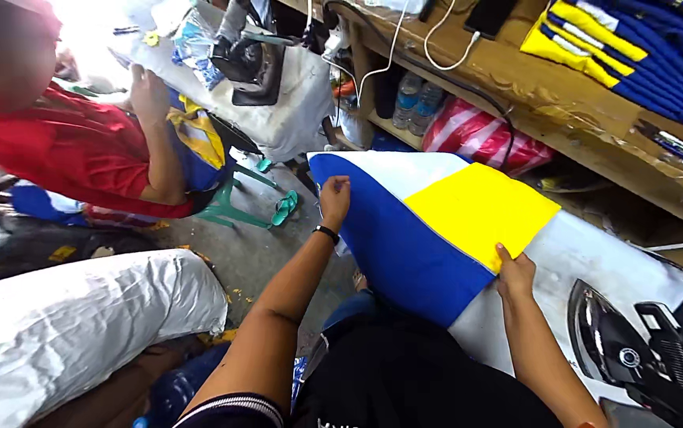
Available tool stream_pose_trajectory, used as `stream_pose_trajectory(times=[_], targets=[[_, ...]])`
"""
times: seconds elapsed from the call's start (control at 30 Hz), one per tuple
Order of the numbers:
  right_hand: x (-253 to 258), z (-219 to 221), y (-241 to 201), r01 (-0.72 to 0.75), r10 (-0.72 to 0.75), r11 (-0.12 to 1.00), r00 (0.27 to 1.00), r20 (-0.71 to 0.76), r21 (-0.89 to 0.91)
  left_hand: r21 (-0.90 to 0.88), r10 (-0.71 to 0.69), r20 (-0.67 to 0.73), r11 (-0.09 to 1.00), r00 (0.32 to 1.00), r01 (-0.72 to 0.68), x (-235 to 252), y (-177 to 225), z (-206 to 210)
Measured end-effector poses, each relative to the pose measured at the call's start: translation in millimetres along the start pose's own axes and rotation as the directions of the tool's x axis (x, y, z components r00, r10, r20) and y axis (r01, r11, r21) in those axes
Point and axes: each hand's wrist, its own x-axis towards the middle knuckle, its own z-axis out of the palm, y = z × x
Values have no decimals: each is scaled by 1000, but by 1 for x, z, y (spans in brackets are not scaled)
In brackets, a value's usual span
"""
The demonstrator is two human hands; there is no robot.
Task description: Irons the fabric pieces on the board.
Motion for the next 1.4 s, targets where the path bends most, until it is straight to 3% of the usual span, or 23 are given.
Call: stream_pose_trajectory(times=[0.1,0.2,0.33,0.43,0.57,0.67,0.8,0.87,0.97,1.1,1.17,1.23,1.4], targets=[[-16,-2,4,-210,208,968,978,28,136,91,-13,-123,996,992,24,45,-21,-48],[-45,-2,22,-306,305,947,952,30,97,149,-69,-170,984,983,95,87,-35,-71],[-79,10,32,-181,182,983,982,-45,36,194,-149,3,970,989,146,133,-35,-71],[-72,16,10,-52,56,998,994,-91,43,157,-206,129,970,970,185,153,-30,-61],[-39,-3,-47,68,-68,998,992,-102,-1,134,-245,-2,961,970,243,148,-8,-64],[-2,-35,-84,102,-107,994,979,-174,-37,126,-105,-43,986,994,109,123,34,-68],[51,-82,-100,-25,-30,987,944,-330,-162,64,241,102,967,965,-248,108,58,-59],[62,-87,-86,-138,40,962,925,-377,-236,165,189,162,963,969,-215,117,40,-59],[51,-72,-42,-210,93,920,937,-336,-332,311,-87,132,949,987,42,126,-7,-64],[-29,-39,5,-230,73,833,947,-311,-503,217,-269,142,947,952,236,125,-55,-71],[-70,-32,30,-259,59,800,931,-359,-541,192,-284,174,949,943,251,124,-65,-76],[-93,-27,46,-289,61,796,912,-405,-531,155,-212,193,971,958,184,122,-72,-81],[-95,-54,41,-265,8,786,908,-419,-559,117,-75,284,992,956,43,111,-90,-100]])
